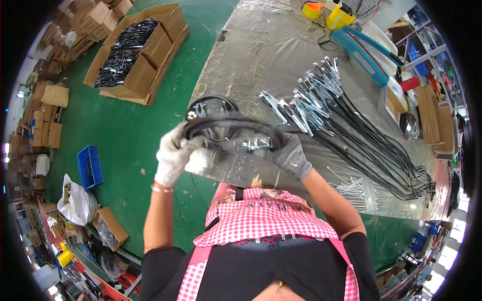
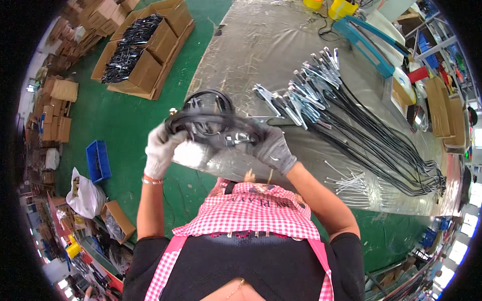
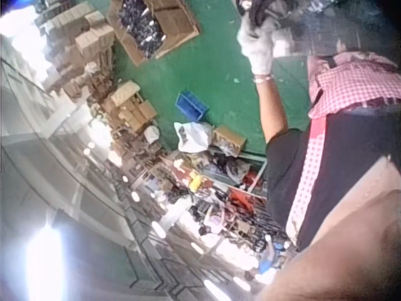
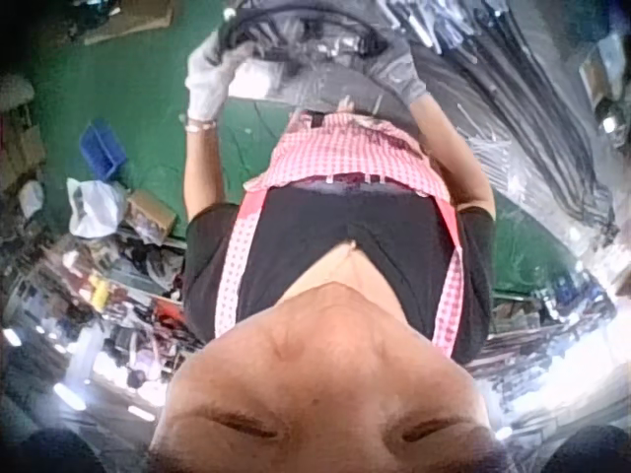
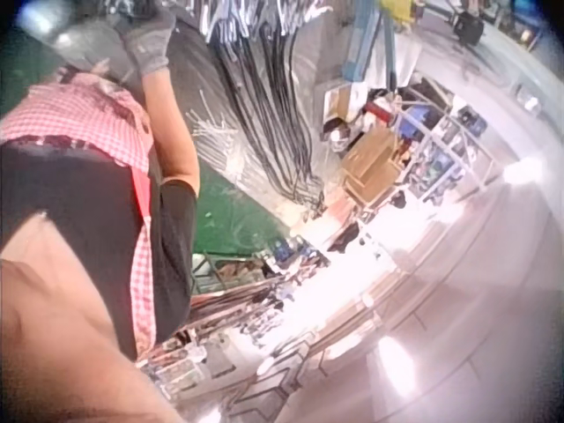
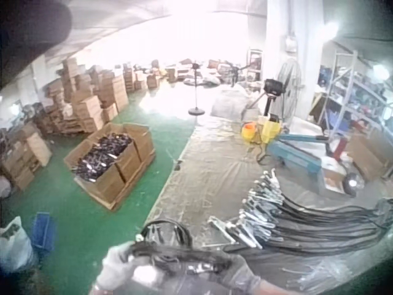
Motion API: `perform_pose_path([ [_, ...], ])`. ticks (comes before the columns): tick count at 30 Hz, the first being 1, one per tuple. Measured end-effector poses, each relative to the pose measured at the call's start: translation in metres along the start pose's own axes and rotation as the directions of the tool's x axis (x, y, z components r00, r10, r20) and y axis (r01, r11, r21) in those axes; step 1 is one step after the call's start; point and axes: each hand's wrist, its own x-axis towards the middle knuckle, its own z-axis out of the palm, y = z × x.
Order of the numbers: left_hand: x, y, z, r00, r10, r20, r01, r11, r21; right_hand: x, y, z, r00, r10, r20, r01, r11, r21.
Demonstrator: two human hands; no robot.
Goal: Gathering and coiling multiple long black cables, then securing each coil with a white zip tie.
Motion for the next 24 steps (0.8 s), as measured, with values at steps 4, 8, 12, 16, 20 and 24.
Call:
perform_pose_path([
  [4,0.077,-0.016,-0.054,0.791,0.578,0.2,-0.511,0.444,0.736,0.072,0.032,0.035,0.894,-0.448,0.031,0.371,0.699,-0.612],
  [8,0.074,-0.118,-0.071,0.879,0.244,0.41,-0.46,0.207,0.863,0.089,0.113,0.078,0.931,0.043,0.363,0.359,0.075,-0.93],
  [12,0.059,-0.136,-0.059,0.984,-0.068,0.167,-0.012,0.897,0.441,0.066,0.117,0.096,0.942,0.052,0.331,0.328,0.063,-0.943],
  [16,0.057,-0.196,-0.044,0.992,-0.111,-0.058,0.116,0.988,0.106,0.066,0.122,0.104,0.943,0.066,0.326,0.32,0.092,-0.943],
  [20,0.058,-0.174,-0.005,0.956,-0.097,-0.276,0.225,0.847,0.481,0.071,0.122,0.109,0.951,0.103,0.29,0.282,0.083,-0.956],
  [24,0.056,-0.165,0.0,0.944,-0.058,-0.324,0.197,0.887,0.417,0.067,0.117,0.103,0.97,0.077,0.232,0.212,0.206,-0.955],
])
